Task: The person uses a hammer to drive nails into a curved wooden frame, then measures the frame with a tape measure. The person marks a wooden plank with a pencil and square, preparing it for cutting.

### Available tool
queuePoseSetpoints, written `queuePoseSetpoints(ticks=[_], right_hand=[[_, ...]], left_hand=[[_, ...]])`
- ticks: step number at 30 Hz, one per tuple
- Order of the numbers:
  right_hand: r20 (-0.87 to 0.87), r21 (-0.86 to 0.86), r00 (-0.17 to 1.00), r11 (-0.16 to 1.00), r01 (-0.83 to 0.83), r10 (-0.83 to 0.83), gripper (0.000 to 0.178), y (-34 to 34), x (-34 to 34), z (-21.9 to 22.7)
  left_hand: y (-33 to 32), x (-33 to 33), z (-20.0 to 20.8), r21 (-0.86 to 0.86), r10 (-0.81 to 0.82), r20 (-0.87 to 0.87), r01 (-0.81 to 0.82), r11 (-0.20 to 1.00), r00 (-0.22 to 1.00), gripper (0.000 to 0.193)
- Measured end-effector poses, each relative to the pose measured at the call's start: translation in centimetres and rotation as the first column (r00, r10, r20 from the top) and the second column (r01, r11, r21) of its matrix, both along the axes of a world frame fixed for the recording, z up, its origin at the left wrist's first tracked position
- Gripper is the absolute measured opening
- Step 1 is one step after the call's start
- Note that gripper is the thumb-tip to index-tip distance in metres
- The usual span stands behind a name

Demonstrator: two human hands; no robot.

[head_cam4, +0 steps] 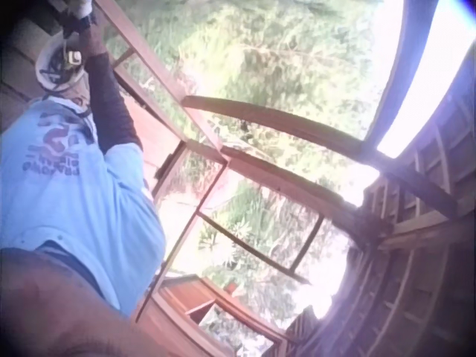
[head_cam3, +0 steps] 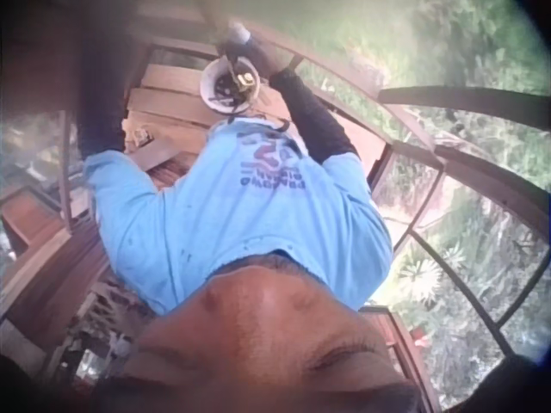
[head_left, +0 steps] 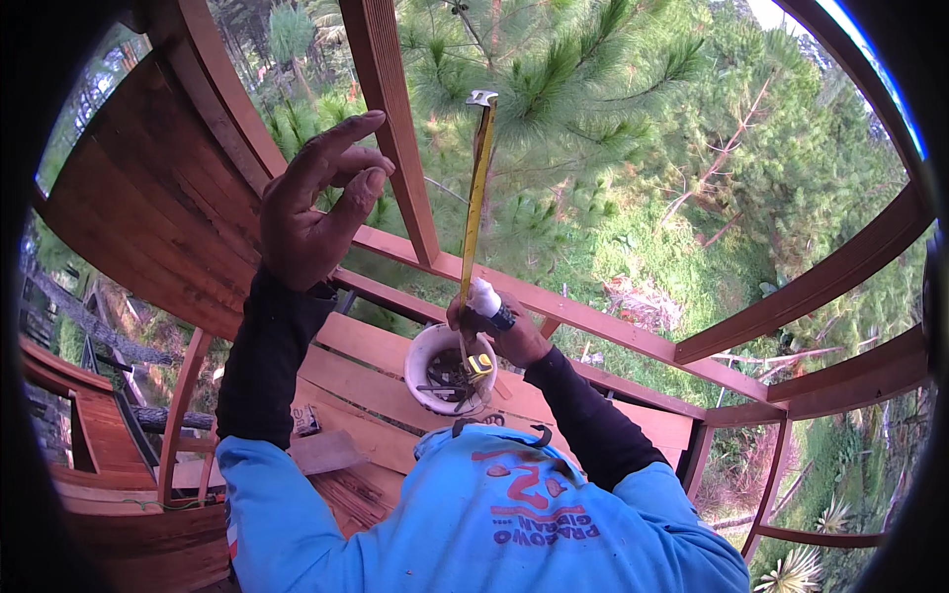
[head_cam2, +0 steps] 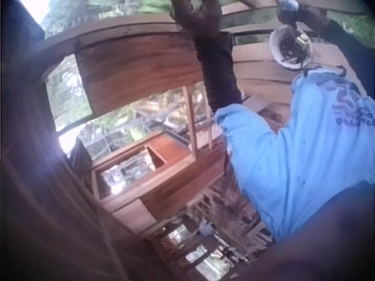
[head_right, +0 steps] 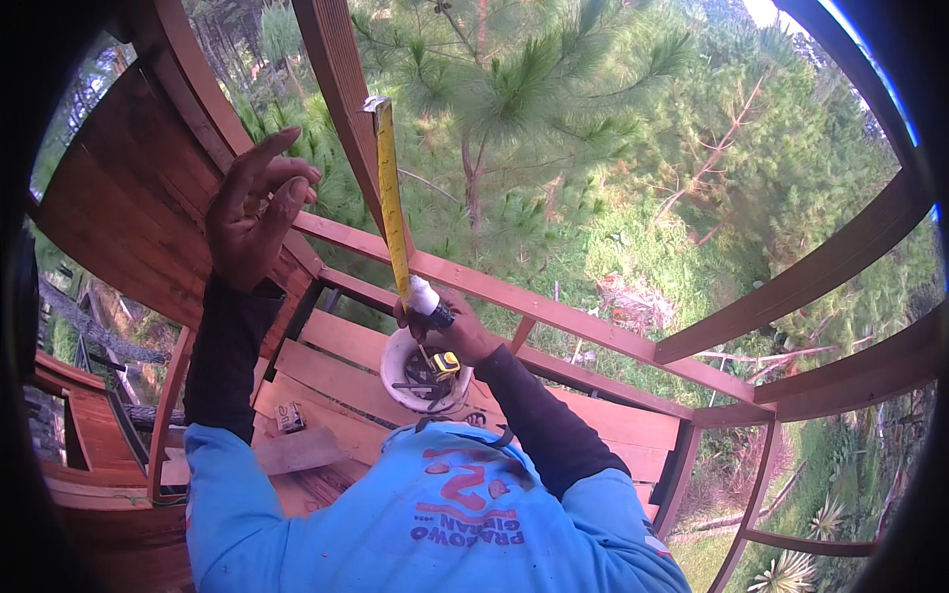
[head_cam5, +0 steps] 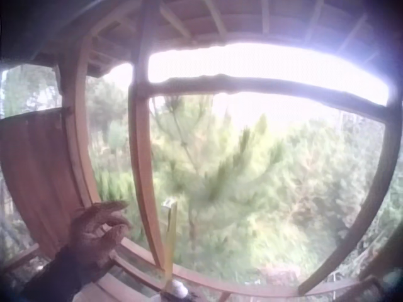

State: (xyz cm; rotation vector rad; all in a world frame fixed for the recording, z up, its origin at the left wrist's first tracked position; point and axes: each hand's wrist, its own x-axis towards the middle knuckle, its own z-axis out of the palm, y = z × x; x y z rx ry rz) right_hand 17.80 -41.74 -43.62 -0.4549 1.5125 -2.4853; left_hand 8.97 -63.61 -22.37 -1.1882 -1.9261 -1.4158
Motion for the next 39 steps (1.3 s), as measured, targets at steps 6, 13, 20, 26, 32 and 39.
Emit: queuePoseSetpoints(ticks=[6,13,20,26,32,39], right_hand=[[-0.226,-0.055,0.97,0.996,0.074,-0.084,0.054,3.3,2.8,6.7],[-0.225,-0.046,0.939,0.966,0.255,-0.259,0.063,7.2,7.1,10.0],[-0.344,-0.158,0.815,0.885,0.438,-0.465,0.058,13.4,12.5,12.2],[-0.176,-0.082,0.438,0.456,0.886,-0.882,0.027,24.5,23.1,11.7],[0.0,0.27,0.318,0.306,0.913,-0.948,0.034,33.8,37.1,4.3],[0.211,0.056,0.066,0.079,0.995,-0.975,0.017,40.4,50.9,-2.4]], left_hand=[[-1.3,-0.7,-20.5,-0.039,-0.178,0.606,0.252,0.967,0.775,0.085],[8.8,6.4,-28.7,-0.269,0.006,0.509,0.152,0.951,0.861,0.083],[17.7,8.8,-35.0,-0.084,-0.147,0.881,0.455,0.887,0.45,0.045],[23.3,19.2,-33.9,0.047,-0.322,0.921,0.757,0.652,0.22,0.034],[30.1,28.6,-32.9,-0.053,-0.313,0.924,0.883,0.466,0.221,0.037],[41.1,37.5,-33.4,-0.121,-0.27,0.943,0.954,0.274,0.197,0.041]])
